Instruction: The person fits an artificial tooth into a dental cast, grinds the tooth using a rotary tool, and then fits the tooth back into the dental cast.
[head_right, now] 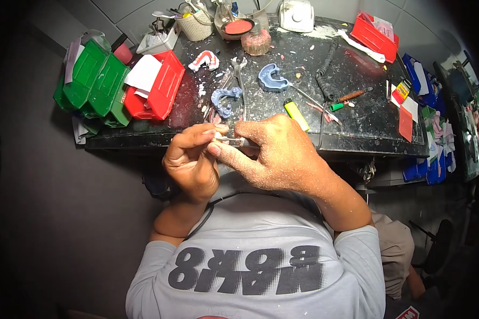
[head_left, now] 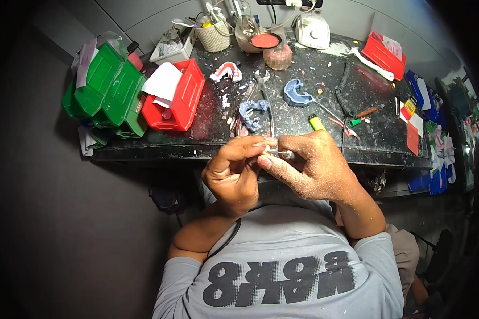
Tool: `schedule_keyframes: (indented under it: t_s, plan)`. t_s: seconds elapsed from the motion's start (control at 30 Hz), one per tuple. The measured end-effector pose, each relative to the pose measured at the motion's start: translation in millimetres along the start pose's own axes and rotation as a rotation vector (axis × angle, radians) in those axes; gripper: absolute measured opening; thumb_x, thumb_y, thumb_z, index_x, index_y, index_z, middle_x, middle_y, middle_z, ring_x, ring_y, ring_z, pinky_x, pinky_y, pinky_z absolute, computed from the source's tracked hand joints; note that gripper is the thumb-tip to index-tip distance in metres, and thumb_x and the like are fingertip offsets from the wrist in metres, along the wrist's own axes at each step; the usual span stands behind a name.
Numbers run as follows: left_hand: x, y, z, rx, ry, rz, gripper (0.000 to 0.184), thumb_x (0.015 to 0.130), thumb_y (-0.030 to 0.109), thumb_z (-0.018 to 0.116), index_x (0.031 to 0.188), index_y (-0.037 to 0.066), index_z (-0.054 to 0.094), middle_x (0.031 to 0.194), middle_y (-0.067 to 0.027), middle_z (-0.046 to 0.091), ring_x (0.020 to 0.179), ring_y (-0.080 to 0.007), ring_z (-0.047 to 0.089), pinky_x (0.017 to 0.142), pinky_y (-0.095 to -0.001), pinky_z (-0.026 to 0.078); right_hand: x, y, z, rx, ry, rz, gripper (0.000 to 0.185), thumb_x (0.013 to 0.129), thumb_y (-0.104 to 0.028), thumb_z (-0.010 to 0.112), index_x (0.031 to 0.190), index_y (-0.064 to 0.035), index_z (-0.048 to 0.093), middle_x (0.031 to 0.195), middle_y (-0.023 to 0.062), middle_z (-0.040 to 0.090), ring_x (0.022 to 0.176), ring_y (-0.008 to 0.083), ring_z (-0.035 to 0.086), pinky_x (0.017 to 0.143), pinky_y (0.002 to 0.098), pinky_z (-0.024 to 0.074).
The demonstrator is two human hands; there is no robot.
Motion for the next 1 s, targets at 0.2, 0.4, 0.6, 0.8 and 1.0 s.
schedule_keyframes:
  t_s: [0.2,0.4,0.6,0.8,1.0]
  plan:
    - [0,0,-1,-0.002,-0.027,-0.062,0.014,0.095,-0.007,0.069,0.105,-0.003,0.061,0.113,-0.0217,0.071,0.105,-0.0285,0.072,0.11,-0.0484,0.05,1,0,-2,0.0,0.016,-0.018,0.045,0.091,-0.042,0.078,0.071,-0.0028,0.067,0.054,0.0138,0.059,0.047,0.029,0.06,0.049,0.0397,0.0447]
    - [1,-4,1,-0.104,0.015,-0.126,0.015,0.096,-0.004,0.07,0.107,-0.002,0.06,0.112,-0.0215,0.071,0.103,-0.0268,0.073,0.107,-0.0458,0.052,0,-2,-9,-0.01,-0.031,-0.106,0.042,0.09,-0.038,0.079,0.069,-0.0047,0.065,0.053,0.0111,0.058,0.045,0.0261,0.058,0.047,0.037,0.0423]
    - [12,-14,-3,-0.498,-0.001,-0.299,0.013,0.102,0.004,0.065,0.115,0.001,0.063,0.107,-0.0186,0.072,0.085,-0.0159,0.063,0.079,-0.0299,0.053,33,33,-88,-0.141,0.206,0.082,0.032,0.1,-0.027,0.065,0.084,0.0003,0.059,0.066,0.0068,0.053,0.065,0.0114,0.051,0.062,0.0337,0.0449]
    - [15,-13,-2,-0.728,-0.022,-0.429,0.013,0.104,0.004,0.061,0.117,0.003,0.064,0.105,-0.0147,0.069,0.081,-0.0146,0.056,0.077,-0.0296,0.047,73,156,-124,-0.737,0.06,0.221,0.027,0.104,-0.023,0.061,0.104,0.0044,0.063,0.097,0.0297,0.068,0.097,0.0504,0.065,0.084,0.0532,0.0513]
    - [17,-15,-5,-0.782,-0.011,-0.522,0.016,0.104,0.005,0.062,0.119,0.001,0.064,0.106,-0.0151,0.068,0.08,-0.0142,0.056,0.078,-0.03,0.047,70,189,-125,-0.874,-0.04,0.222,0.02,0.095,-0.013,0.071,0.103,0.0047,0.068,0.102,0.0284,0.069,0.101,0.0471,0.066,0.084,0.0521,0.0522]
Point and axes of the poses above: each hand's wrist, its own x-axis towards the middle knuckle, its own z-axis out of the palm, y = z × x, the point moved 2 cm from there along x, towards the middle knuckle
